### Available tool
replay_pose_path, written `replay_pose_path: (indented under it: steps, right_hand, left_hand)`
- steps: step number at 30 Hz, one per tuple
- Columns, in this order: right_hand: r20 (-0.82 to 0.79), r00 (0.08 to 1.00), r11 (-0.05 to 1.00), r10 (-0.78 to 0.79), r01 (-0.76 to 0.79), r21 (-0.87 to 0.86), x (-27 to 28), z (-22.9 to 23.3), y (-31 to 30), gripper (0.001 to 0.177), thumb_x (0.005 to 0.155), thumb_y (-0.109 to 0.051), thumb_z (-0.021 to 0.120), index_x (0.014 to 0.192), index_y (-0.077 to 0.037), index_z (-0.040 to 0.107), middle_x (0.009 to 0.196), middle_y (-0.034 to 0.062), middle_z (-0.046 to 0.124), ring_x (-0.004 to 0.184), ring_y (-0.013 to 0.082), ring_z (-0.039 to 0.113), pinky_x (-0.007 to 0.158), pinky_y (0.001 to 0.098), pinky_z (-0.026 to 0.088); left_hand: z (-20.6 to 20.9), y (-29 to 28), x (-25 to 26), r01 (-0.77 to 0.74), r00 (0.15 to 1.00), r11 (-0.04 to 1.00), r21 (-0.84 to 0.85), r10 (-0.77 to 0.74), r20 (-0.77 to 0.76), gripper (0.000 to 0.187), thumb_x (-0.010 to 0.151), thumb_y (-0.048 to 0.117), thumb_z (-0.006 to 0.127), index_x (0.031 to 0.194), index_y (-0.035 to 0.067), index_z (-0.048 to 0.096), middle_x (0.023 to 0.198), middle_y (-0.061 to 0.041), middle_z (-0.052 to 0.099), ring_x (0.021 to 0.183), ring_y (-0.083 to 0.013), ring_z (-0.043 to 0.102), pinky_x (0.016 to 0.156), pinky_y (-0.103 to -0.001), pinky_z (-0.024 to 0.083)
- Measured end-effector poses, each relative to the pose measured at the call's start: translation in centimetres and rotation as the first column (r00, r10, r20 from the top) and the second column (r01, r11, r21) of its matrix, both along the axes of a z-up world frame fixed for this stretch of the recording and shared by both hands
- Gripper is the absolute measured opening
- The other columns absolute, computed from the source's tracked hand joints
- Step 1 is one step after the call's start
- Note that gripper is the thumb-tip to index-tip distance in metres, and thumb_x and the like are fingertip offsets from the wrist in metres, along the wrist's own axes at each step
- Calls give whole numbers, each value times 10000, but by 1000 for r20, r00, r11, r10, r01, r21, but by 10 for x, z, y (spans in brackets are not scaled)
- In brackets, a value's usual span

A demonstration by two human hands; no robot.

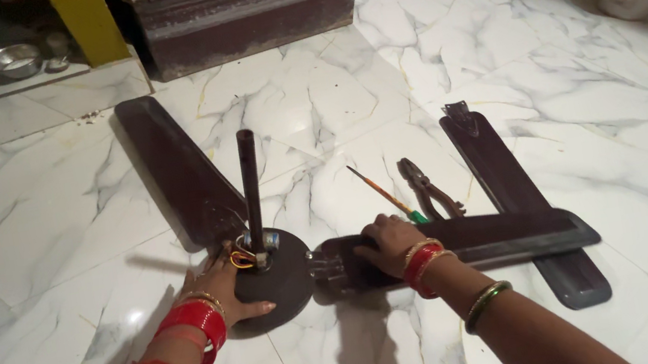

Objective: The person disassembles a ceiling fan by removing one blade using a screwdriver and pliers. They loosen screws, detach the blade, and place it on the floor.

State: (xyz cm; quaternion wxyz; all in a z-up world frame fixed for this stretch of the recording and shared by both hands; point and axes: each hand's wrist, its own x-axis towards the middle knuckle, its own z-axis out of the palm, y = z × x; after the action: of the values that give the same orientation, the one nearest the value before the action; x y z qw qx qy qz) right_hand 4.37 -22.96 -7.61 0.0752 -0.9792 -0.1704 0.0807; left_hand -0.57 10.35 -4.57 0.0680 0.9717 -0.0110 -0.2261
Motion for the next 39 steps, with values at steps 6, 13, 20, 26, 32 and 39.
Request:
replay_pose_path:
  steps: [6,13,20,26,32,39]
  right_hand:
    - [46,978,978,-203,205,-36,29,-19,-29,633,930,-551,609,1434,-180,514,1559,203,346,1408,414,398,1148,463,393]
    - [-103,916,911,-388,365,-189,37,-37,-38,868,914,-759,399,1571,-201,297,1684,129,135,1501,373,276,1159,464,390]
    - [-81,936,929,-343,325,-178,35,-36,-40,856,942,-752,366,1578,-180,341,1619,146,283,1472,398,333,1182,462,371]
    - [-128,908,906,-399,369,-208,30,-21,-37,763,985,-725,338,1479,-175,525,1598,121,372,1503,333,376,1183,428,428]
    - [-93,903,902,-418,401,-157,32,-32,-36,816,1011,-687,355,1529,-60,422,1596,159,344,1453,335,418,1185,433,417]
    - [148,964,966,-219,236,-106,38,-56,-48,807,976,-586,465,1552,-47,289,1570,226,254,1411,402,343,1139,437,375]
  left_hand:
    - [20,1,-4,36,999,999,1,-36,-17,1198,683,725,818,1601,288,185,1725,14,88,1587,-185,84,1286,-510,131]
    - [20,3,2,-3,999,1000,6,3,-36,1327,640,768,821,1626,210,130,1695,-33,194,1559,-198,216,1288,-465,193]
    - [29,-1,2,39,997,998,43,-36,-63,1201,658,769,789,1596,270,228,1683,-13,243,1568,-198,218,1294,-475,189]
    - [30,-3,0,27,998,998,53,-24,-52,1300,649,786,801,1620,232,137,1690,-14,217,1566,-194,205,1290,-452,187]
    - [27,-3,2,17,996,997,80,-10,-85,1368,652,798,799,1639,200,64,1684,-28,232,1557,-203,224,1290,-451,188]
    - [26,-3,0,10,1000,997,79,-8,-28,1388,641,781,827,1634,171,73,1659,-39,282,1549,-201,244,1273,-436,222]
